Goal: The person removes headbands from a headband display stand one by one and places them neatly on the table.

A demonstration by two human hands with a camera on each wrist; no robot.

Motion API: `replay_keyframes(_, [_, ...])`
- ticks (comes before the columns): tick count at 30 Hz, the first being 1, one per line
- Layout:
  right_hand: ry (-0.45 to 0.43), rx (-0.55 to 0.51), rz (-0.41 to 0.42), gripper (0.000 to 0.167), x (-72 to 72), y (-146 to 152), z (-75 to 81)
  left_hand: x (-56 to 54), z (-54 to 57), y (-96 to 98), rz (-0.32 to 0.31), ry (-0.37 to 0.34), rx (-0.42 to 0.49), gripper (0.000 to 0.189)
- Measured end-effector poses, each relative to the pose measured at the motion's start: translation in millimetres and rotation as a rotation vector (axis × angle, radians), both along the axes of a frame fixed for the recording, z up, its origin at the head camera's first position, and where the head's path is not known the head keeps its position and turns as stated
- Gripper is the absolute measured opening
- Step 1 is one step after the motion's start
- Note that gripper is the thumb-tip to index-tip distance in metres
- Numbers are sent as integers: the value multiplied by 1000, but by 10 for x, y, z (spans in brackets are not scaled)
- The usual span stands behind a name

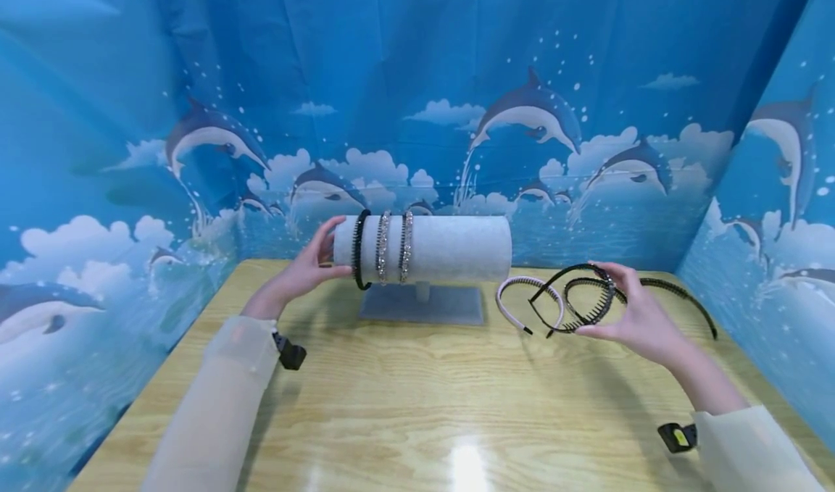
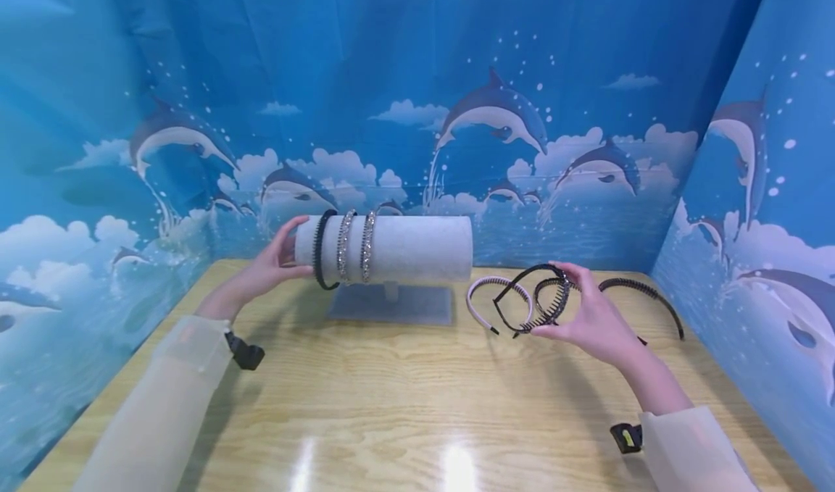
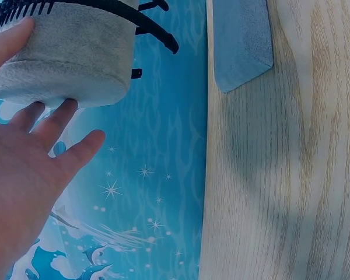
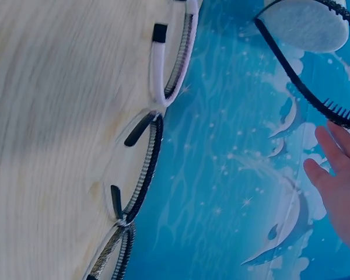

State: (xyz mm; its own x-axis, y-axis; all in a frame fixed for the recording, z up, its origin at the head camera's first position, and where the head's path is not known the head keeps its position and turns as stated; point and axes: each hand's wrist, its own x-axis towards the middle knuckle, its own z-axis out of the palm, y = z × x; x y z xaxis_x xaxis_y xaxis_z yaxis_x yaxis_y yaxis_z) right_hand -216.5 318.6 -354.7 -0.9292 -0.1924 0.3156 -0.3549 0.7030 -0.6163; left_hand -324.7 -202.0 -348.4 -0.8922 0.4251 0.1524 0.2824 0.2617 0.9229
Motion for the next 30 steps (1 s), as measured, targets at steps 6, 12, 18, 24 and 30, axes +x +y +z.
replay_keyframes(6, [-28,68,45,113,127,-126,5,8,-11,-1,12,-3,-3,89])
replay_keyframes(12, [8,126,127,107,188,-309,-23,-4,-12,-27,18,6,-15,89])
replay_keyframes(18, [30,161,241,104,198,-497,-84,-13,-18,-31,19,3,-14,89])
replay_keyframes(24, [54,152,354,103,155,-664,-210,-4,-6,-6,14,5,-5,90])
replay_keyframes(30, [9,132,439,103,116,-865,-298,2,-3,2,1,19,6,90])
